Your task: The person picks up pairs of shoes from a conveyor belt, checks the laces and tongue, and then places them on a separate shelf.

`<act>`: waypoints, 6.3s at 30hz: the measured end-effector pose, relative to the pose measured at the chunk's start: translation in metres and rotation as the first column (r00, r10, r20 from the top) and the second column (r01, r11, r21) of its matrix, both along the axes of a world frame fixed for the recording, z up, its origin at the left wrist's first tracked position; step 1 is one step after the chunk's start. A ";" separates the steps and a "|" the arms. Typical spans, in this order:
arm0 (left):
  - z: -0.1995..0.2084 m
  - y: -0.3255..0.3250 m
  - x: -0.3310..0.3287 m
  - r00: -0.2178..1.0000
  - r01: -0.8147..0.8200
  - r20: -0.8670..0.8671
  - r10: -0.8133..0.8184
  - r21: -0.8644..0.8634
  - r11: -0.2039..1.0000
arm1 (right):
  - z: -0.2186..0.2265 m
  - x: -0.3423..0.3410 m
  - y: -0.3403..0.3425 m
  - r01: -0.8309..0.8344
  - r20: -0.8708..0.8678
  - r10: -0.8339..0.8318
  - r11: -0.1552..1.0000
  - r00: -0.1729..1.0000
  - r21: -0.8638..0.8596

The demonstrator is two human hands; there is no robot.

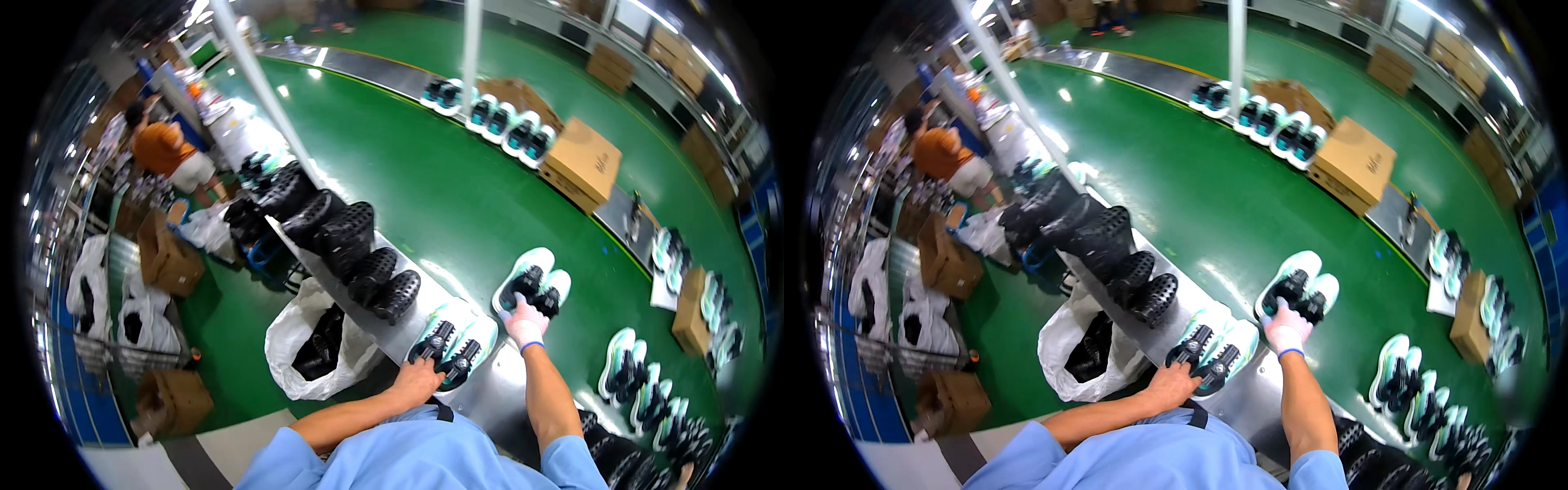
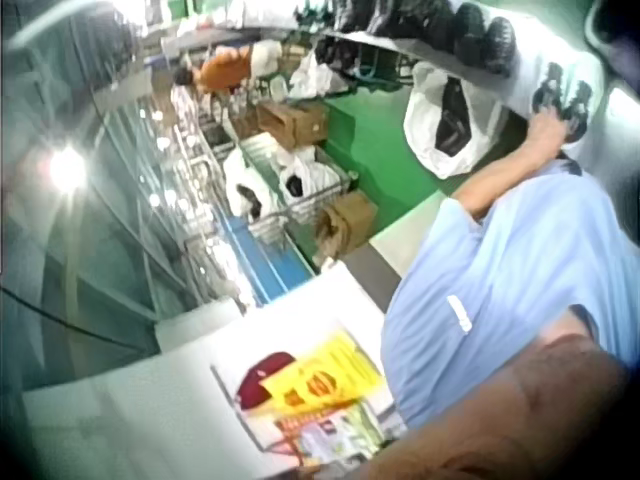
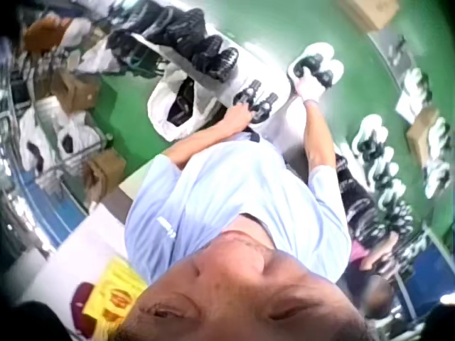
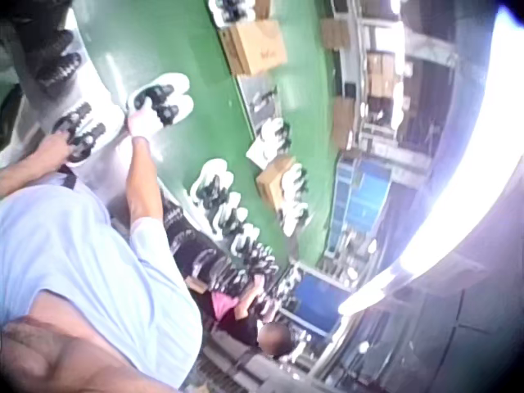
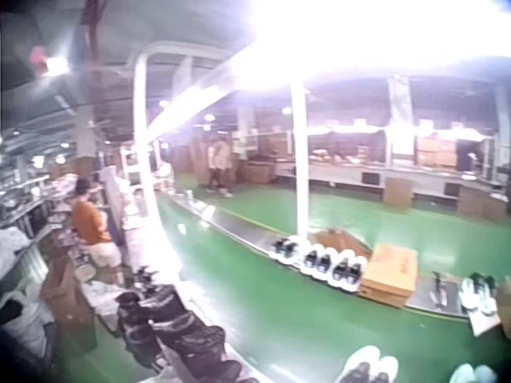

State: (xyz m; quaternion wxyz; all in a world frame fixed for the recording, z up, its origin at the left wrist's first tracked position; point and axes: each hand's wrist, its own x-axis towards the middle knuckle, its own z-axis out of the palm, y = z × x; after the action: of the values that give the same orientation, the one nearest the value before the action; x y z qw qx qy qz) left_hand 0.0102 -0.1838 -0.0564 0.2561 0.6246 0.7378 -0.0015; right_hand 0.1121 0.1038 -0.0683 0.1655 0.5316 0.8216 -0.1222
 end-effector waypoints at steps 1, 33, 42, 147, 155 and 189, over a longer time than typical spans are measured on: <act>0.010 -0.001 0.002 1.000 0.018 -0.013 -0.018 0.030 0.999 | -0.008 0.002 0.005 0.024 -0.007 -0.024 1.000 1.000 -0.006; 0.067 0.287 -0.167 0.976 0.066 -0.196 -0.091 -0.130 0.989 | 0.032 0.135 -0.116 -0.153 -0.029 0.152 0.986 0.988 -0.059; 0.105 0.452 -0.291 0.933 0.115 -0.359 -0.036 0.203 0.972 | 0.019 0.128 -0.142 -0.043 -0.038 0.041 0.998 0.998 -0.050; -0.010 0.079 -0.004 0.344 -0.603 0.608 0.716 -0.441 0.664 | 0.028 0.009 -0.059 -0.730 -0.326 0.665 0.669 0.671 -0.137; 0.009 0.069 0.002 0.677 -0.512 0.479 0.558 -0.238 0.826 | 0.021 0.022 -0.069 -0.737 -0.287 0.701 0.676 0.652 -0.024; -0.054 0.052 0.039 0.768 -0.622 0.458 0.447 0.367 0.692 | 0.021 0.027 -0.130 -0.106 -0.378 0.075 0.992 0.923 -0.062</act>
State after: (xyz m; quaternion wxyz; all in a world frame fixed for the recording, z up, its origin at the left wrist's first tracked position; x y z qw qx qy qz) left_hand 0.0491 -0.1314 -0.1106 0.1951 0.4130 0.8089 0.3702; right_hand 0.1393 -0.0264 -0.0470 0.0327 0.4530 0.8560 -0.2470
